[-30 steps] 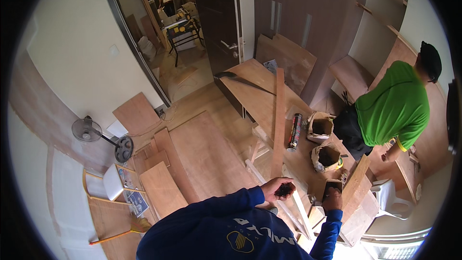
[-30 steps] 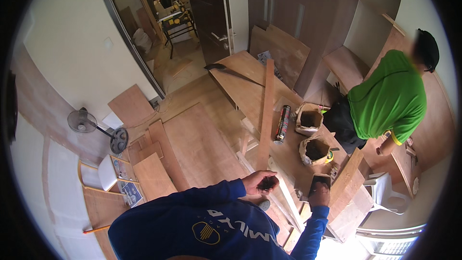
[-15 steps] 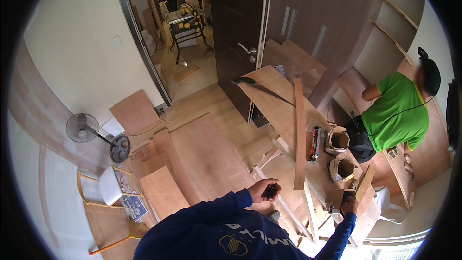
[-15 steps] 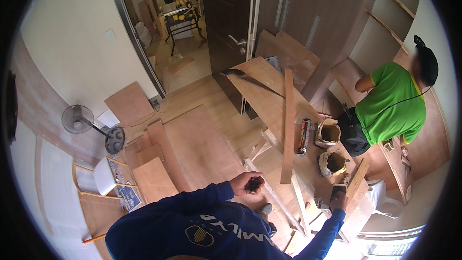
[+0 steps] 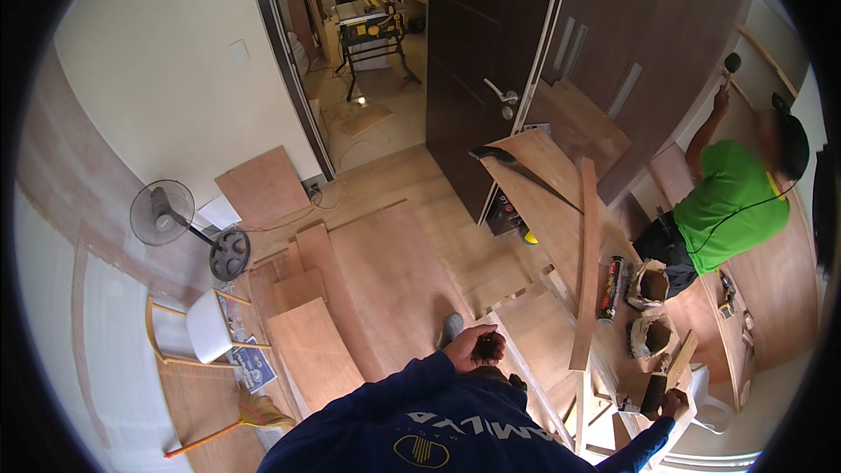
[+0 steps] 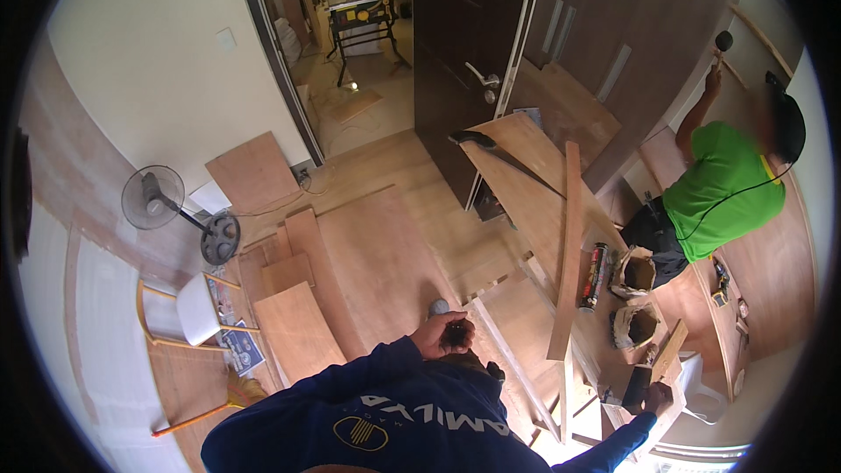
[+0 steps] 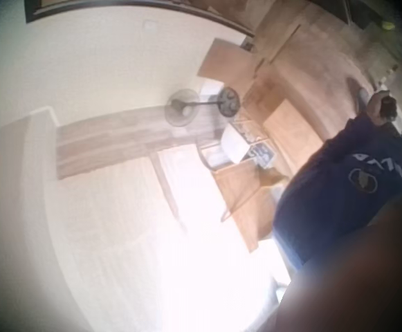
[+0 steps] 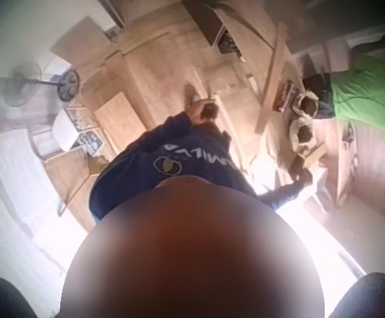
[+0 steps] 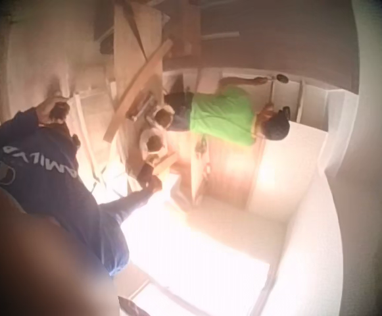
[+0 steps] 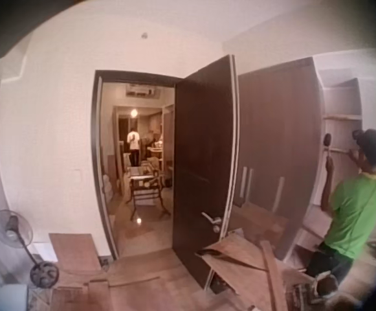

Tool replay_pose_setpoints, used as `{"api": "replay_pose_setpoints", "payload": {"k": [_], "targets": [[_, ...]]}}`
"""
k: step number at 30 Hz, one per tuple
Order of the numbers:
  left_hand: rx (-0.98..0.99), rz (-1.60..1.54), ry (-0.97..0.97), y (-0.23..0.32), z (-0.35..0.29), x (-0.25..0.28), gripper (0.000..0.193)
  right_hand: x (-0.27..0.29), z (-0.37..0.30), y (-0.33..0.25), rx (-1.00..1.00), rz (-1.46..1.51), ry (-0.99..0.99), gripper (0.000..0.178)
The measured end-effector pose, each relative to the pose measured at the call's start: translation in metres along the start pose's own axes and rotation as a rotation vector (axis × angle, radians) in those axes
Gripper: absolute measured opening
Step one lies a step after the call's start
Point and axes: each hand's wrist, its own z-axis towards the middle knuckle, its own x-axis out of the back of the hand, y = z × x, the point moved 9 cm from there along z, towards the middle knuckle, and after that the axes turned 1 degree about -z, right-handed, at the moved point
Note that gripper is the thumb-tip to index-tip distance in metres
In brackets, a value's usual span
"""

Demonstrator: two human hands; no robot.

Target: The person measures and marks a wooden cabinet using a speed square and pencil, then gathers screws and a drill. They carry a large plywood panel and fit it into the cabinet structure.

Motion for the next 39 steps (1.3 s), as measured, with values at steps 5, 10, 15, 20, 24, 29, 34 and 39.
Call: {"api": "replay_pose_setpoints", "payload": {"k": [5, 10, 15, 20, 24, 29, 34, 39], "targets": [[0.008, 0.029, 0.096, 0.049, 0.006, 0.020, 0.038, 0.018, 0.028, 0.000, -0.031, 0.219, 0.090, 0.010], [0.008, 0.036, 0.074, 0.140, 0.016, 0.025, 0.038, 0.019, 0.018, -0.080, 0.111, 0.499, 0.212, 0.018], [0.052, 0.150, 0.070, 0.236, 0.037, 0.015, 0.040, -0.154, -0.107, -0.351, 1.068, -0.437, 0.033, 0.011], [0.023, 0.193, -0.007, 0.331, 0.062, -0.018, 0.043, -0.431, -0.224, -0.493, 0.233, 0.874, -0.834, 0.028], [-0.073, 0.175, 0.047, 0.414, 0.050, -0.009, 0.042, -0.611, -0.374, -0.582, 0.055, 0.845, -1.413, 0.029], [-0.202, 0.180, 0.084, 0.525, 0.005, 0.049, 0.036, -0.761, -0.497, -0.646, 0.303, 0.343, -1.703, 0.014], [-0.355, 0.122, 0.109, 0.633, -0.024, 0.140, 0.033, -0.886, -0.584, -0.687, 0.731, 0.045, -1.670, 0.017], [-0.410, -0.051, 0.088, 0.738, -0.045, 0.198, 0.032, -0.979, -0.665, -0.753, 1.100, -0.201, -1.537, 0.025]]}}
